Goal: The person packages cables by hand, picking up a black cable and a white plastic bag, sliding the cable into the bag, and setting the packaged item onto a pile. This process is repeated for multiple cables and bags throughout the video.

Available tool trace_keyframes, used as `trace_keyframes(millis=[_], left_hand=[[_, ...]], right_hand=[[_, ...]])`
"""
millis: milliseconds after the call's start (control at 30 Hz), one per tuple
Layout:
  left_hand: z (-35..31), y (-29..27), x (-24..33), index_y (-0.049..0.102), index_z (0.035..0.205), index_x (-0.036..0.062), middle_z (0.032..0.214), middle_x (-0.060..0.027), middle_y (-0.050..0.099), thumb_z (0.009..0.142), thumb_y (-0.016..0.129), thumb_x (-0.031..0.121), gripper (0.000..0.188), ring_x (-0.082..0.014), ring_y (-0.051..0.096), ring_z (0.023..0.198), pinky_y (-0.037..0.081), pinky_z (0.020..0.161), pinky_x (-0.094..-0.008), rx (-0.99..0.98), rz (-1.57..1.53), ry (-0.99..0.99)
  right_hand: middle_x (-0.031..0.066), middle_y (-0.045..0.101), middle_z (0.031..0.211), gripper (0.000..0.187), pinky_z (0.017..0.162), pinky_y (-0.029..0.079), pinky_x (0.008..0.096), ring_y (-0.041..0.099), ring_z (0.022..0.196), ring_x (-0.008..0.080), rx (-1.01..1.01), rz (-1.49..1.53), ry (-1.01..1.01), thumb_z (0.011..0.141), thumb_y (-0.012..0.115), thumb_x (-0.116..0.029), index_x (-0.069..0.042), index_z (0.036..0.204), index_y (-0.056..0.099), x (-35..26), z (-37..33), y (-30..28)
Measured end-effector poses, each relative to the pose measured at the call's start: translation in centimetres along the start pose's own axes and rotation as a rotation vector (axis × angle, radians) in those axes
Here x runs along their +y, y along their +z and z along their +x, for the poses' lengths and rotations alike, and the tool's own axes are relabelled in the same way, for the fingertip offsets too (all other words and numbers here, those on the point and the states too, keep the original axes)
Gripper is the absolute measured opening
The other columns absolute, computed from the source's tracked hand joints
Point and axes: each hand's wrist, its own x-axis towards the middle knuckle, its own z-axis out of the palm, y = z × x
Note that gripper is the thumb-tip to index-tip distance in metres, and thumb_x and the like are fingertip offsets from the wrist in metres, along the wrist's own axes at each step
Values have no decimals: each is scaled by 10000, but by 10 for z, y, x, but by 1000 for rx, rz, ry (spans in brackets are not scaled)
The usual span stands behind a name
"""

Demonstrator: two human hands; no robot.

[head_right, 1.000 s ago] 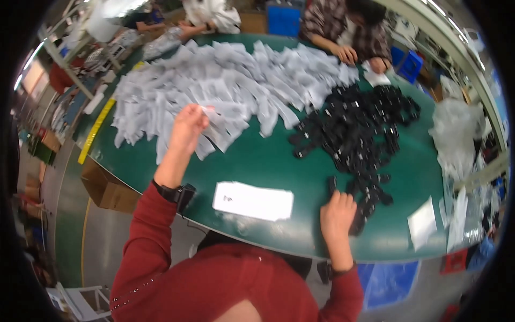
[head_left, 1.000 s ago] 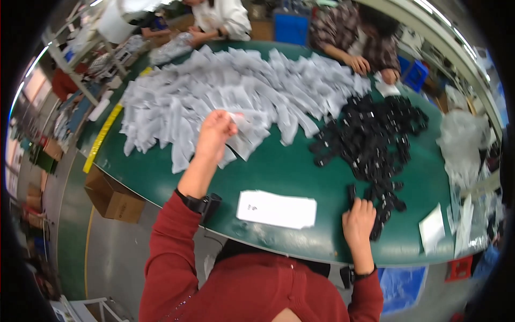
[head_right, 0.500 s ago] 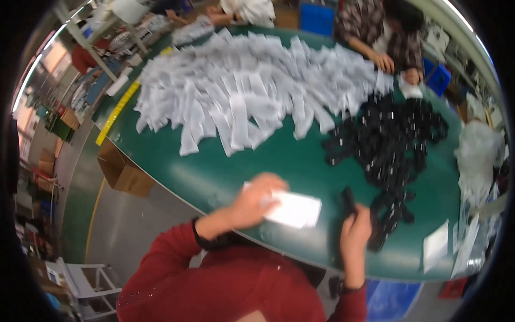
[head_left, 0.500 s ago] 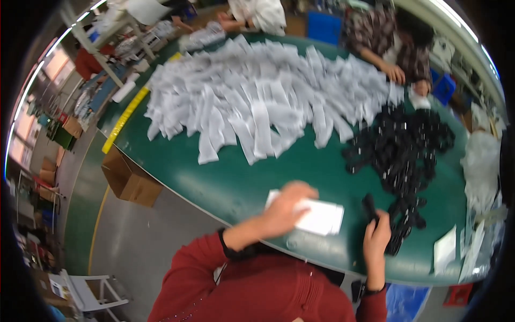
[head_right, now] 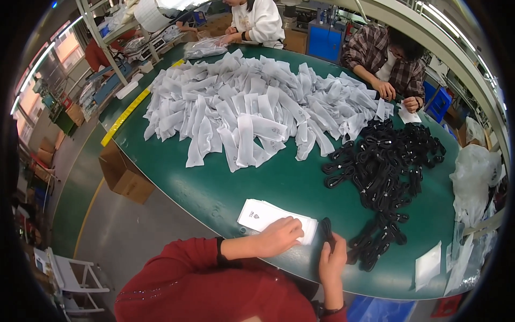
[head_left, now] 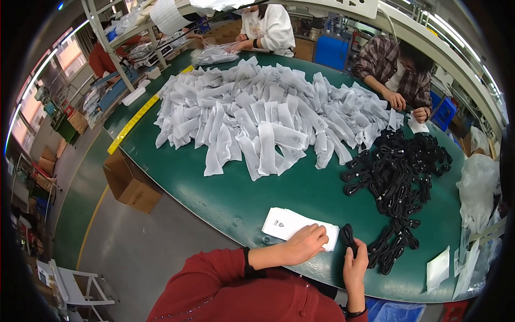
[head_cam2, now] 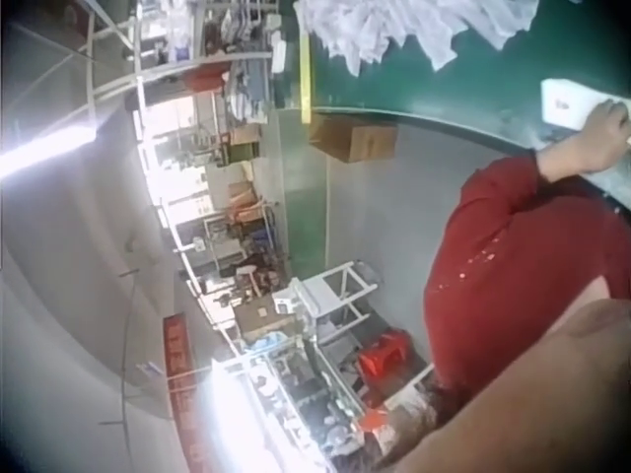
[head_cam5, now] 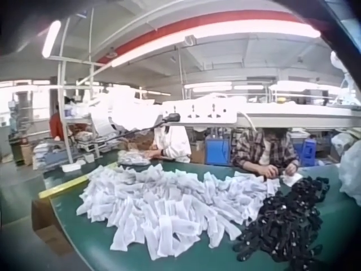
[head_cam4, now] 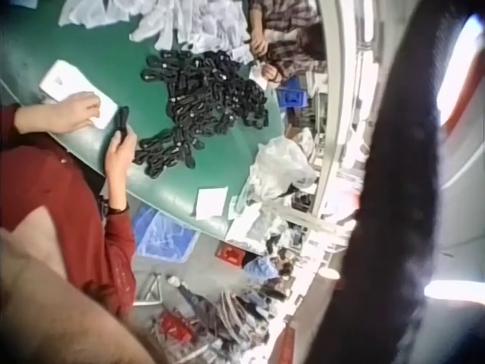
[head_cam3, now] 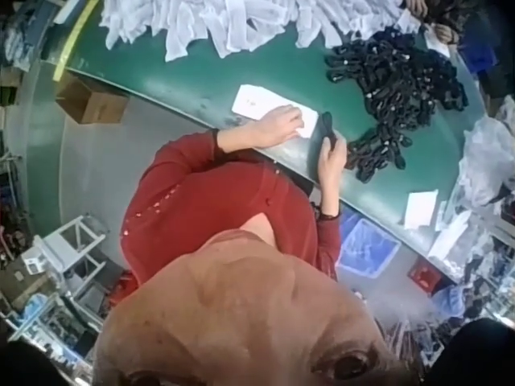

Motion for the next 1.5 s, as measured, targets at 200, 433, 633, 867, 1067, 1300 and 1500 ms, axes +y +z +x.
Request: trace_keyframes(millis=[200, 433, 633, 867, 1067, 1300, 1500], left_hand=[[-1, 1, 1, 550, 948, 22, 960, -136, 501, 765, 722, 57, 253, -325, 528, 888, 461, 793, -413, 84, -42, -16], [-5, 3, 0, 537, 904, 10, 950, -143, 501, 757, 719, 49, 237, -317, 522, 882, 455, 776, -411, 42, -2, -17], [5, -1, 0, 540, 907, 29, 930, -127, 502, 780, 679, 47, 189, -307, 526, 868, 452, 740, -396, 61, 40, -9], [-1, 2, -3, 544, 880, 39, 873, -107, 510, 804, 669, 58, 147, -303, 534, 814, 453, 714, -404, 71, 60, -13], [-2, 2, 6, 547, 875, 26, 843, -127, 523, 823, 619, 23, 88, -326, 541, 794, 457, 709, -417, 118, 1, -65], [3, -2, -5, 535, 879, 8, 848, -173, 543, 837, 574, -15, 61, -370, 550, 815, 461, 740, -437, 115, -129, -154], [10, -12, 3, 541, 895, -3, 878, -148, 545, 830, 630, -17, 112, -355, 552, 845, 472, 745, -428, 63, -159, -200]], right_hand=[[173, 646, 980, 240, 829, 494, 347, 634, 889, 270, 73, 58, 19, 912, 602, -21, 46, 1142, 580, -10, -1, 4], [165, 644, 976, 245, 820, 493, 329, 635, 885, 246, 115, 68, 2, 903, 627, -24, 43, 1133, 580, -4, -6, 10], [160, 640, 978, 233, 821, 490, 317, 632, 887, 232, 148, 145, 8, 901, 627, -15, 43, 1122, 582, 1, -9, 12], [153, 637, 986, 277, 813, 517, 336, 656, 912, 254, 130, 70, -29, 874, 651, -5, 35, 1143, 599, 3, -15, 10], [152, 628, 960, 260, 803, 491, 337, 624, 868, 273, 136, 40, -61, 867, 667, -27, 31, 1116, 621, 1, -19, 7], [125, 623, 937, 283, 766, 483, 316, 610, 836, 249, 140, 118, -154, 835, 701, -3, 1, 1114, 653, -9, -2, 6], [107, 601, 888, 311, 702, 467, 300, 587, 771, 212, 158, 124, -157, 825, 716, 4, -5, 1131, 658, -10, -4, 5]])
